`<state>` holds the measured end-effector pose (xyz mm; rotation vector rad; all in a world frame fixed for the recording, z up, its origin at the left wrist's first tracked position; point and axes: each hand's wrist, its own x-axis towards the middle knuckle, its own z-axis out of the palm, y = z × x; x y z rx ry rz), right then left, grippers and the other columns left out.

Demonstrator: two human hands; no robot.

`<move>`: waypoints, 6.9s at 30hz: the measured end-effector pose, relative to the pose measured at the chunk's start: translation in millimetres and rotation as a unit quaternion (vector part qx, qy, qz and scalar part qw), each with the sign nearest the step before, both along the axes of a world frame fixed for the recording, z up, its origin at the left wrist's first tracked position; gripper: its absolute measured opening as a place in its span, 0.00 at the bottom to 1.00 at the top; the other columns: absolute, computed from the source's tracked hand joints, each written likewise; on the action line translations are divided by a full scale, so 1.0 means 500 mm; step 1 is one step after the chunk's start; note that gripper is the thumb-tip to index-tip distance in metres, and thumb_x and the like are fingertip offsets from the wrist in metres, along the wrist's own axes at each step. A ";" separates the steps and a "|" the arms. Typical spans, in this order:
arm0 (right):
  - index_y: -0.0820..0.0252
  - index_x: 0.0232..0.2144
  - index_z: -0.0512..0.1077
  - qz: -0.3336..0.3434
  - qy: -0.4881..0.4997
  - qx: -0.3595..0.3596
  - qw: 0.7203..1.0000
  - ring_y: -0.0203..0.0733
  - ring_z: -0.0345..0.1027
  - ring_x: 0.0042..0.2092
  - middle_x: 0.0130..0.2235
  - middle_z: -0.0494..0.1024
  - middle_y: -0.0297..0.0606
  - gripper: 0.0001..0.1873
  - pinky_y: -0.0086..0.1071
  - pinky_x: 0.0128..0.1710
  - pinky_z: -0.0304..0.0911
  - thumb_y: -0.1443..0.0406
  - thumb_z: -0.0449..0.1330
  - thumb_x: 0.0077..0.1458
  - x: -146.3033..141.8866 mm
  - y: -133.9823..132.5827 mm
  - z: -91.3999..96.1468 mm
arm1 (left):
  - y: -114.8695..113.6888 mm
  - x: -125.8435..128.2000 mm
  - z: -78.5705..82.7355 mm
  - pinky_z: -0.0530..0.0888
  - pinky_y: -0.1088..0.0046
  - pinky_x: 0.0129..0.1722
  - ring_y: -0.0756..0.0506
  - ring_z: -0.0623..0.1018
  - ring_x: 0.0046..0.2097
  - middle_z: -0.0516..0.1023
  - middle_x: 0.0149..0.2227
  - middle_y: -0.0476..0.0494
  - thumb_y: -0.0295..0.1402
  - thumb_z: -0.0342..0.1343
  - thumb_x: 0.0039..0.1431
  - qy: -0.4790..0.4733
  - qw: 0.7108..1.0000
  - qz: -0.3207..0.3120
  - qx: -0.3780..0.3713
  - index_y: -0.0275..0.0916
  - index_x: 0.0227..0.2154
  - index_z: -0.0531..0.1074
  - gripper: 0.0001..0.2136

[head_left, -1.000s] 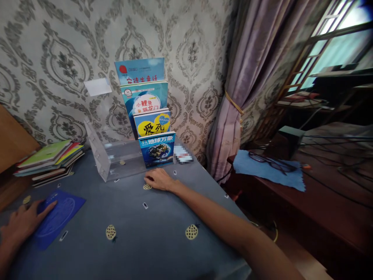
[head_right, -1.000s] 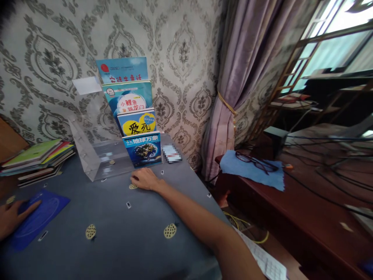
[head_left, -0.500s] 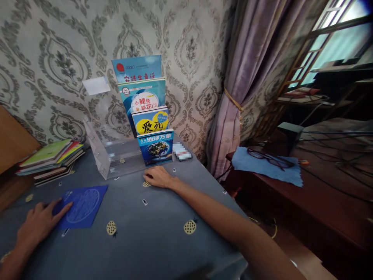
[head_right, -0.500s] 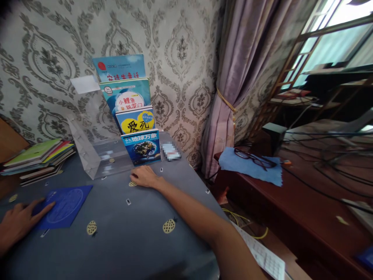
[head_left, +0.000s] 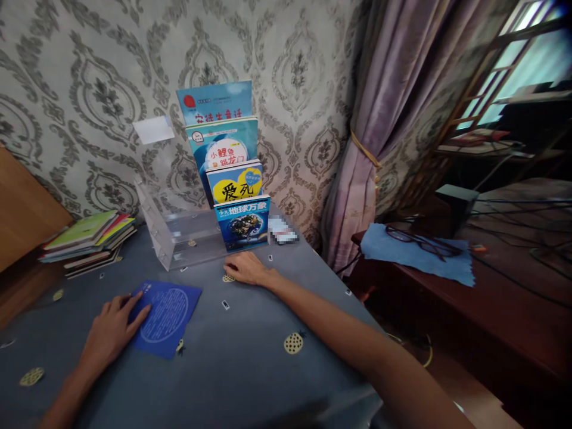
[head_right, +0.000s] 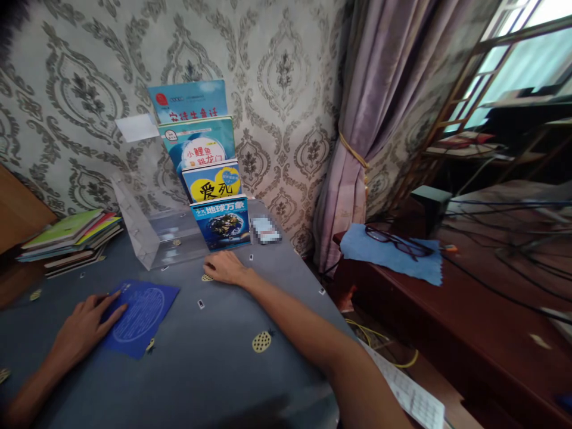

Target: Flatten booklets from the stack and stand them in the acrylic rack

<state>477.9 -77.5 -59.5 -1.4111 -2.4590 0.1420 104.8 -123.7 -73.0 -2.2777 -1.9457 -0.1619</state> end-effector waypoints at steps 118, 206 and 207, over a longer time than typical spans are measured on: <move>0.62 0.52 0.72 0.019 0.028 0.061 0.998 0.49 0.66 0.57 0.57 0.74 0.48 0.15 0.45 0.57 0.61 0.66 0.56 0.65 0.056 -0.098 -0.042 | -0.015 0.408 -0.002 0.74 0.57 0.48 0.38 0.76 0.49 0.77 0.49 0.35 0.37 0.46 0.69 0.012 0.964 -0.253 0.086 0.36 0.51 0.73 0.16; 0.58 0.53 0.73 -0.127 0.067 -0.030 0.989 0.52 0.65 0.57 0.57 0.74 0.45 0.18 0.47 0.57 0.59 0.66 0.50 0.65 0.033 -0.116 -0.012 | 0.022 0.390 -0.029 0.64 0.50 0.64 0.38 0.65 0.66 0.71 0.60 0.37 0.30 0.46 0.64 -0.206 0.926 -0.316 0.005 0.39 0.46 0.74 0.13; 0.59 0.53 0.73 -0.124 0.053 -0.025 0.991 0.53 0.65 0.58 0.58 0.74 0.46 0.18 0.48 0.57 0.59 0.65 0.51 0.65 0.032 -0.118 -0.013 | 0.021 0.391 -0.030 0.64 0.50 0.64 0.39 0.65 0.66 0.71 0.60 0.37 0.30 0.46 0.65 -0.196 0.928 -0.318 0.002 0.39 0.47 0.74 0.13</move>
